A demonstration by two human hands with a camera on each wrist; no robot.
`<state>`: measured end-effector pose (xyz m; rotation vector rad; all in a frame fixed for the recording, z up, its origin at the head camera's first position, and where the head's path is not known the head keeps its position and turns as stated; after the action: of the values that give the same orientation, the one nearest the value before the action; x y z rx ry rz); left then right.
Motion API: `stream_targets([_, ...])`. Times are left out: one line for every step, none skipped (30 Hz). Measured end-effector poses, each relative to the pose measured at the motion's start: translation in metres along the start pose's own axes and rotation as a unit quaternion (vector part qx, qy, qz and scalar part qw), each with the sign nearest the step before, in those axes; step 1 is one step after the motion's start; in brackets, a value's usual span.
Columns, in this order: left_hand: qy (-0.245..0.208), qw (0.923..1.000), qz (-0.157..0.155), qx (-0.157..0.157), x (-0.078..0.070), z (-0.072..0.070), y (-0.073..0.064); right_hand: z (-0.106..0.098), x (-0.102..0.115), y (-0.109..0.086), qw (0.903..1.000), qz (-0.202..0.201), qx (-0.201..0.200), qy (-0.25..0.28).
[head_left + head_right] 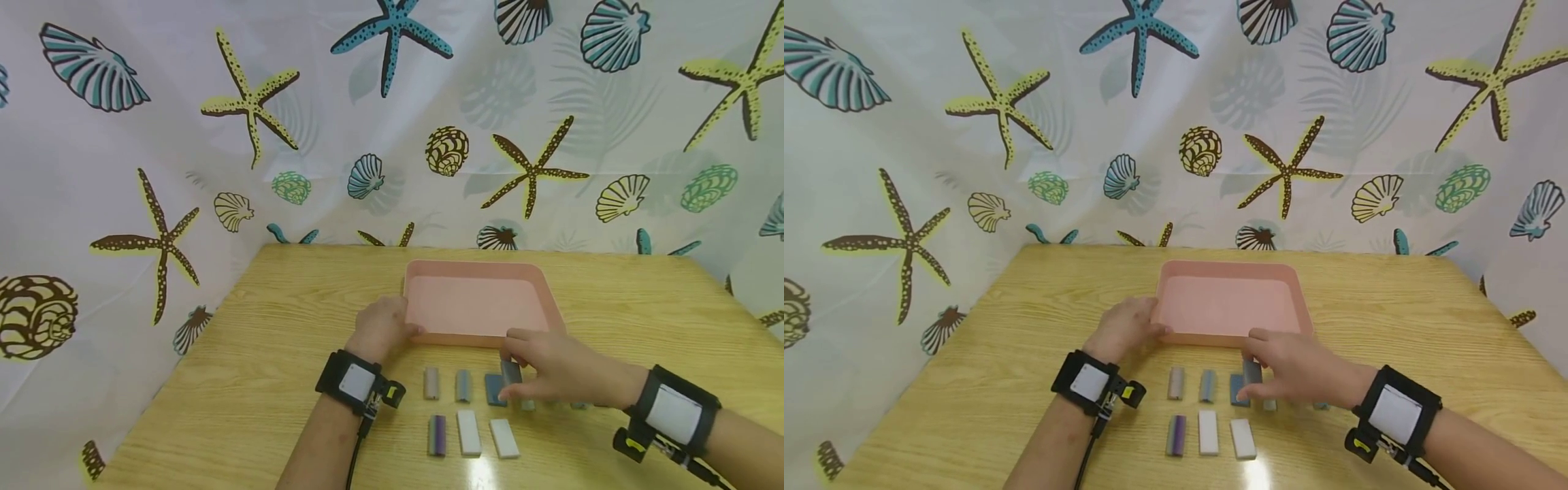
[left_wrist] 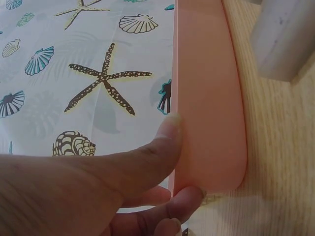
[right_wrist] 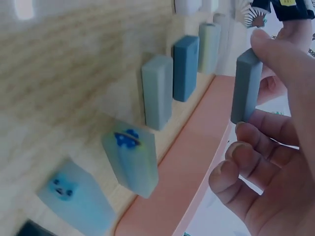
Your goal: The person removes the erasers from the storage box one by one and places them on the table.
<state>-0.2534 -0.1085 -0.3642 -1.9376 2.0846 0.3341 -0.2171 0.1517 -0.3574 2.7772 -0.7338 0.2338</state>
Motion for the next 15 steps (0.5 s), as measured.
stream_targets([0.001, 1.0000, 0.000, 0.000, 0.000, 0.000, 0.000, 0.001, 0.002, -0.002, 1.0000, 0.000, 0.003, 0.000])
stream_targets([0.002, 1.0000, 0.000, 0.000, 0.000, 0.000, 0.000, 0.002, 0.004, -0.005, 1.0000, -0.001, 0.004, -0.003])
stream_targets([0.003, 1.0000, 0.001, -0.001, -0.001, -0.001, -0.001, 0.003, 0.006, -0.008, 0.9999, -0.003, 0.009, -0.004])
stream_targets([0.004, 1.0000, 0.002, -0.001, -0.001, -0.001, -0.001, 0.004, 0.007, -0.010, 0.9998, 0.002, 0.020, -0.005])
stream_targets([0.006, 1.0000, 0.003, -0.002, -0.001, -0.001, -0.001, 0.005, 0.009, -0.012, 0.9995, 0.005, 0.031, -0.006])
stream_targets([0.007, 1.0000, 0.003, -0.003, -0.001, -0.001, -0.001, 0.006, 0.010, -0.014, 0.9993, 0.002, 0.036, -0.010])
stream_targets([0.008, 1.0000, 0.004, -0.004, -0.001, -0.001, -0.001, 0.007, 0.011, -0.016, 0.9988, 0.004, 0.046, -0.014])
stream_targets([0.007, 1.0000, 0.003, -0.003, -0.001, 0.000, 0.000, 0.008, 0.012, -0.018, 0.9982, 0.007, 0.056, -0.016])
stream_targets([0.007, 1.0000, 0.003, -0.003, -0.001, 0.000, 0.000, 0.009, 0.013, -0.020, 0.9976, 0.010, 0.066, -0.020])
stream_targets([0.007, 1.0000, 0.002, -0.003, -0.001, 0.000, 0.000, 0.009, 0.013, -0.022, 0.9971, 0.012, 0.072, -0.024])
stream_targets([0.006, 1.0000, 0.001, -0.002, -0.001, 0.000, 0.000, 0.010, 0.014, -0.024, 0.9970, 0.008, 0.072, -0.027])
stream_targets([0.005, 1.0000, -0.001, -0.001, -0.001, 0.000, 0.000, 0.011, 0.015, -0.025, 0.9969, 0.004, 0.072, -0.031])
stream_targets([0.004, 1.0000, -0.001, 0.000, -0.001, -0.001, -0.001, 0.012, 0.016, -0.027, 0.9967, 0.002, 0.075, -0.031])
stream_targets([0.004, 1.0000, -0.002, 0.001, -0.001, -0.001, -0.001, 0.012, 0.016, -0.029, 0.9965, 0.000, 0.078, -0.031])
stream_targets([0.005, 1.0000, -0.003, 0.002, -0.001, -0.001, -0.001, 0.014, 0.017, -0.030, 0.9962, -0.001, 0.081, -0.031])
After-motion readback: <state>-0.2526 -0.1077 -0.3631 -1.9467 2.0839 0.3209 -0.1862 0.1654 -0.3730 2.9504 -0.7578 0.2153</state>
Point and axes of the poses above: each hand's wrist, its own y-axis towards the middle knuckle, its own z-axis out of the palm, x = y × z, the point moved 2 cm from there along y, towards the middle knuckle, and after that the axes turned 3 degrees about -z, right-handed, at the moved point
